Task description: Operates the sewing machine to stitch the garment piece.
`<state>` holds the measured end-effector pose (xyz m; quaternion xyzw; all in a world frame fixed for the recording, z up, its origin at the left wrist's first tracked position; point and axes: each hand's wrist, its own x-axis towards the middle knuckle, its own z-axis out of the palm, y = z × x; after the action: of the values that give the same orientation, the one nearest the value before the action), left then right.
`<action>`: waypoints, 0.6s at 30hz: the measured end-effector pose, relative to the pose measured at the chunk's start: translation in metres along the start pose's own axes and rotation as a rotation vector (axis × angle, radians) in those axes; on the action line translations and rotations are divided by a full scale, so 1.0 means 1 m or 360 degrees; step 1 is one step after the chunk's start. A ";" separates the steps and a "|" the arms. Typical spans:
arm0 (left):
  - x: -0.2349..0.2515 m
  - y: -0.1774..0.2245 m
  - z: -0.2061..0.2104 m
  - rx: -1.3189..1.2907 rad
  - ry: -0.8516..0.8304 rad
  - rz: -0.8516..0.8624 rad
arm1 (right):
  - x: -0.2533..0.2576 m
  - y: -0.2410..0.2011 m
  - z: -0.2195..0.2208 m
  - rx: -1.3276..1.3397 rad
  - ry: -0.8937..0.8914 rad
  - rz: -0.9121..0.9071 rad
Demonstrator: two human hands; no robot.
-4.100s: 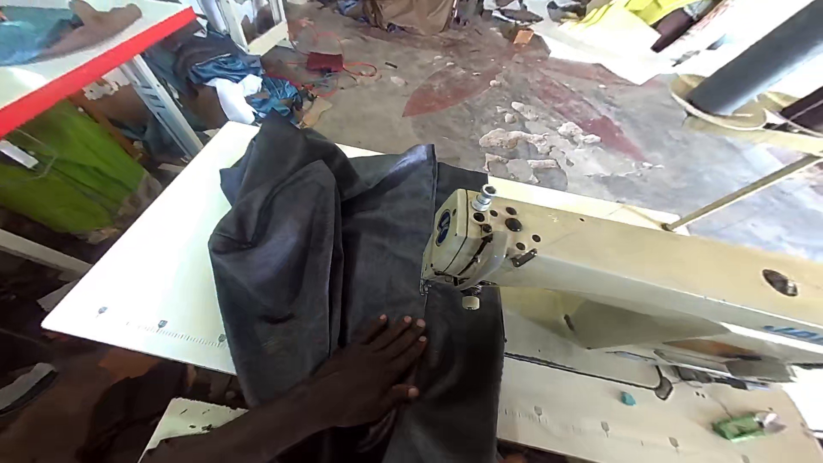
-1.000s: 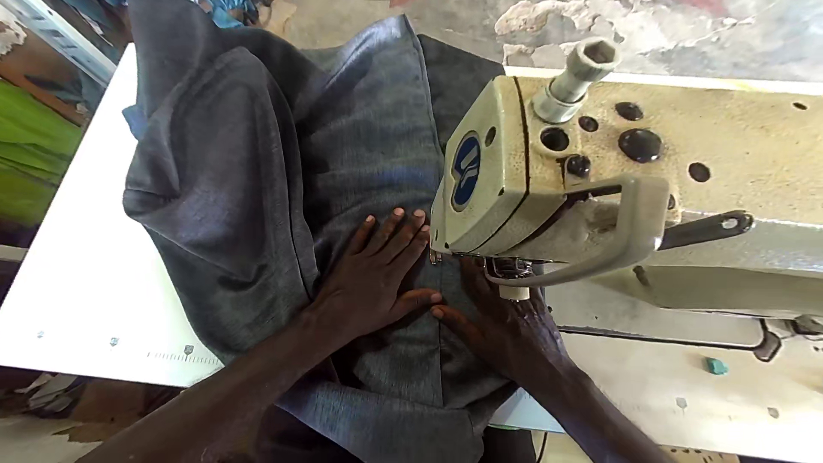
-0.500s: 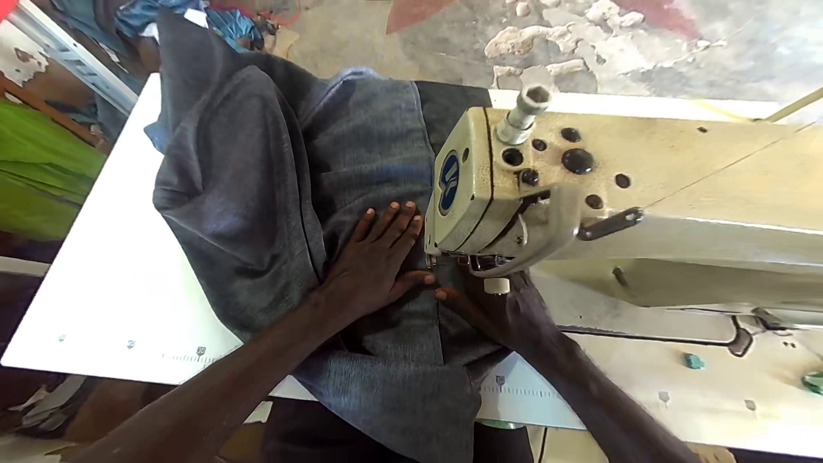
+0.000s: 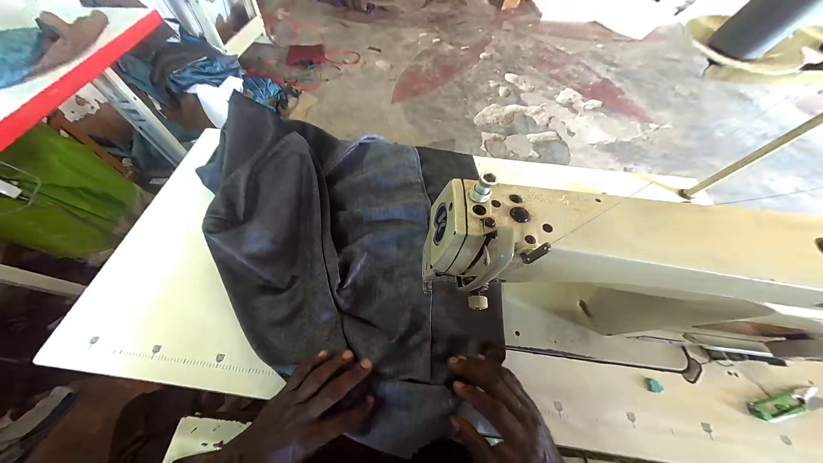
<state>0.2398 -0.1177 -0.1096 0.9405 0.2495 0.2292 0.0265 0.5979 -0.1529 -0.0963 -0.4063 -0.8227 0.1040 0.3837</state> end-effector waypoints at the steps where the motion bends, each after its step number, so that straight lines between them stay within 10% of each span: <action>1: 0.008 0.000 -0.001 -0.0069 0.0045 0.0054 | -0.003 -0.005 0.003 -0.0009 0.0030 -0.0006; 11: 0.143 0.021 -0.115 -0.0096 0.0360 0.0319 | 0.045 -0.029 0.034 -0.0133 0.0657 0.0047; 18: 0.126 0.073 -0.114 -0.0114 0.0655 0.0221 | 0.043 -0.013 -0.018 0.0485 0.0064 0.0243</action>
<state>0.3200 -0.1284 0.0566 0.8873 0.1761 0.4262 -0.0075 0.5864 -0.1318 -0.0541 -0.4068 -0.7563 0.2481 0.4483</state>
